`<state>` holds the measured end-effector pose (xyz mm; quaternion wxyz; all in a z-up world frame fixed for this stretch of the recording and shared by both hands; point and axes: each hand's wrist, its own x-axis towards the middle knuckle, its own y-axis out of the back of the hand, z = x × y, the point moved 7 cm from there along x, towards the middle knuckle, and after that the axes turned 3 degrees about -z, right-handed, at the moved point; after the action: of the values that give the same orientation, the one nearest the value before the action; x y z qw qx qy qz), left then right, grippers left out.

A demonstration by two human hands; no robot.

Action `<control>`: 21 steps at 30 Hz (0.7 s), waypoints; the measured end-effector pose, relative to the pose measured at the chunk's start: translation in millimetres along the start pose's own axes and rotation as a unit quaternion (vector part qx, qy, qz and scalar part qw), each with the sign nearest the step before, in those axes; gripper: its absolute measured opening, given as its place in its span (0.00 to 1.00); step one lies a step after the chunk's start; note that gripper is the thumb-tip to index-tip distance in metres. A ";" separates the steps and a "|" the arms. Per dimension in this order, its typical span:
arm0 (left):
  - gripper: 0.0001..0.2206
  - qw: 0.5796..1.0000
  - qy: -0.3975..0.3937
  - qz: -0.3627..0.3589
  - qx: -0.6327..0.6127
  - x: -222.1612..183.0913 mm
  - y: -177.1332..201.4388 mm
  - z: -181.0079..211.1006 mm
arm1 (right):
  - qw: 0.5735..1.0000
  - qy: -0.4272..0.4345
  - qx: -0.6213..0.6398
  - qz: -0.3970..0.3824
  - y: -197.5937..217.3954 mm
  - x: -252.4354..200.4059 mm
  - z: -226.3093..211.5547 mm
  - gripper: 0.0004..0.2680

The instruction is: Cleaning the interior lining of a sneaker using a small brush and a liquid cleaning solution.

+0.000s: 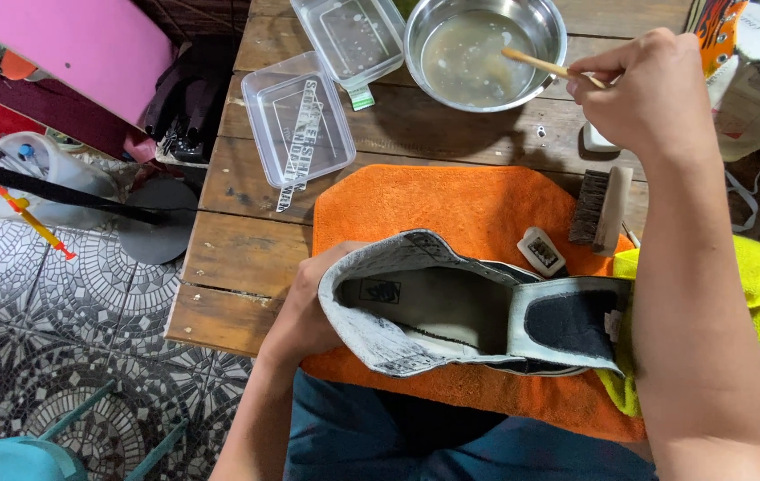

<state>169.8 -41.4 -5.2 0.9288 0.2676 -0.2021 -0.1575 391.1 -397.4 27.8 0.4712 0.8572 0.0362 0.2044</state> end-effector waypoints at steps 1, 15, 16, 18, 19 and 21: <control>0.18 1.000 0.001 0.000 0.001 0.2 0.0 -0.8 | 1.000 -0.004 -0.014 -0.004 -0.6 0.1 2.1 0.07; 0.21 1.000 -0.018 0.010 0.013 1.8 -0.7 -12.8 | 0.997 -0.045 -0.059 -0.016 1.4 5.2 -0.5 0.06; 0.22 1.000 -0.022 0.009 0.014 2.5 -0.2 -13.7 | 0.995 -0.050 -0.088 -0.015 -0.5 7.1 0.6 0.06; 0.23 1.000 -0.018 0.006 0.012 -1.6 -1.5 -12.8 | 0.991 -0.057 -0.116 -0.021 -8.3 5.3 2.8 0.06; 0.24 1.000 -0.023 0.012 -0.003 -1.1 -0.7 -10.9 | 0.986 -0.060 -0.152 -0.018 -9.6 8.4 3.5 0.06; 0.25 0.999 -0.031 0.021 -0.015 1.4 1.1 -5.8 | 0.980 -0.060 -0.188 -0.011 -11.6 12.3 2.0 0.06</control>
<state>173.9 -38.6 -8.7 0.9292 0.2442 -0.2337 -0.1492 404.6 -389.5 21.1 0.6278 0.7632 -0.0221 0.1510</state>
